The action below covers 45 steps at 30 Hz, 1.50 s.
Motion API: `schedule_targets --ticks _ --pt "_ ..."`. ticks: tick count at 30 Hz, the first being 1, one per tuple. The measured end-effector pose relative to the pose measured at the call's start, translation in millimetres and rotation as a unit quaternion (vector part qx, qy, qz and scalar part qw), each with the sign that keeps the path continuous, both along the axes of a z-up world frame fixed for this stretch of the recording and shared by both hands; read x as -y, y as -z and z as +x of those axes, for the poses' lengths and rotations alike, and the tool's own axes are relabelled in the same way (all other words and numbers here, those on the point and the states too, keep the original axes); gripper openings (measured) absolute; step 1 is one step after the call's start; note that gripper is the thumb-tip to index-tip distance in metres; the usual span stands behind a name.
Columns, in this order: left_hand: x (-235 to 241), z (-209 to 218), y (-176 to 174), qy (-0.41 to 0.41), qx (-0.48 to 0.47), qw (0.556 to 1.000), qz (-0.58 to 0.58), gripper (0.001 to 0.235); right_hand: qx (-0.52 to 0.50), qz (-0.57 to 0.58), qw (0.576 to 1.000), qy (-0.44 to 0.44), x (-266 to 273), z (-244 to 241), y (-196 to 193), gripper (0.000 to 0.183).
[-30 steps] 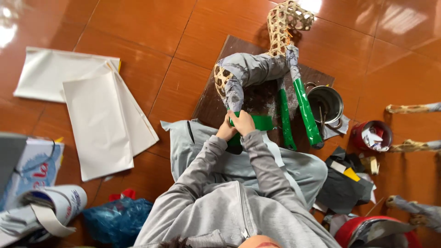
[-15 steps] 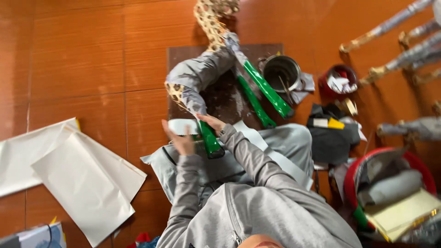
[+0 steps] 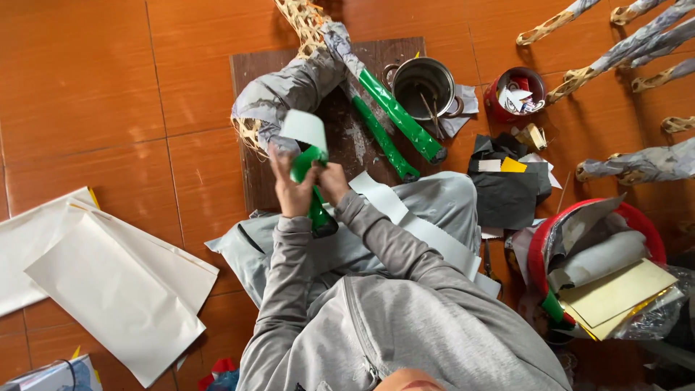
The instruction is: Wrapping the legs of a bamboo-frame animal structure with green paper and adhesive.
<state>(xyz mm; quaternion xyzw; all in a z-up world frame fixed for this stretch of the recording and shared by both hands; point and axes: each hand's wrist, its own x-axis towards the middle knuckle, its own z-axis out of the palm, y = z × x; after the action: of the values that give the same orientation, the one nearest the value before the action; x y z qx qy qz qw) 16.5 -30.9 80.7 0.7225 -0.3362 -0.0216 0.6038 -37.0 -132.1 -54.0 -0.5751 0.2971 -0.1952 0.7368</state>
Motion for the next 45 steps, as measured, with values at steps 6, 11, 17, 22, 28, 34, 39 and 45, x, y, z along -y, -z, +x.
schedule_targets --ticks 6,11,17,22,28,34,39,45 --pt "-28.8 18.4 135.7 0.030 -0.400 0.908 -0.121 0.083 0.010 0.311 0.950 0.041 7.8 -9.1 -85.4 0.017" --pt "-24.9 12.3 113.8 0.145 -0.673 0.708 -0.155 0.055 0.014 0.216 0.976 -0.003 39.8 -17.5 -77.1 0.023" --pt "-28.8 9.0 116.9 0.116 -0.683 0.700 -0.174 0.043 0.038 -0.049 0.998 -0.026 89.8 -34.7 -110.6 0.030" --pt "-26.4 5.6 96.4 0.113 -0.663 0.717 -0.185 0.046 -0.072 -0.102 0.992 0.026 134.6 -43.3 -125.9 0.022" --pt "-27.3 6.6 87.4 0.118 -0.627 0.755 -0.152 0.049 -0.072 -0.112 0.991 0.011 149.9 -43.8 -132.7 0.025" --pt "-25.3 5.7 82.0 0.071 -0.577 0.808 -0.091 0.048 -0.062 -0.197 0.978 0.022 170.9 -44.1 -94.3 0.037" --pt "-18.9 1.2 74.9 0.068 -0.479 0.872 -0.074 0.051 -0.120 -0.212 0.970 0.012 162.3 -45.8 -118.5 0.034" --pt "-13.0 3.1 72.2 0.015 -0.476 0.878 -0.040 0.048 -0.077 -0.404 0.906 0.095 118.0 -36.0 -150.8 0.015"
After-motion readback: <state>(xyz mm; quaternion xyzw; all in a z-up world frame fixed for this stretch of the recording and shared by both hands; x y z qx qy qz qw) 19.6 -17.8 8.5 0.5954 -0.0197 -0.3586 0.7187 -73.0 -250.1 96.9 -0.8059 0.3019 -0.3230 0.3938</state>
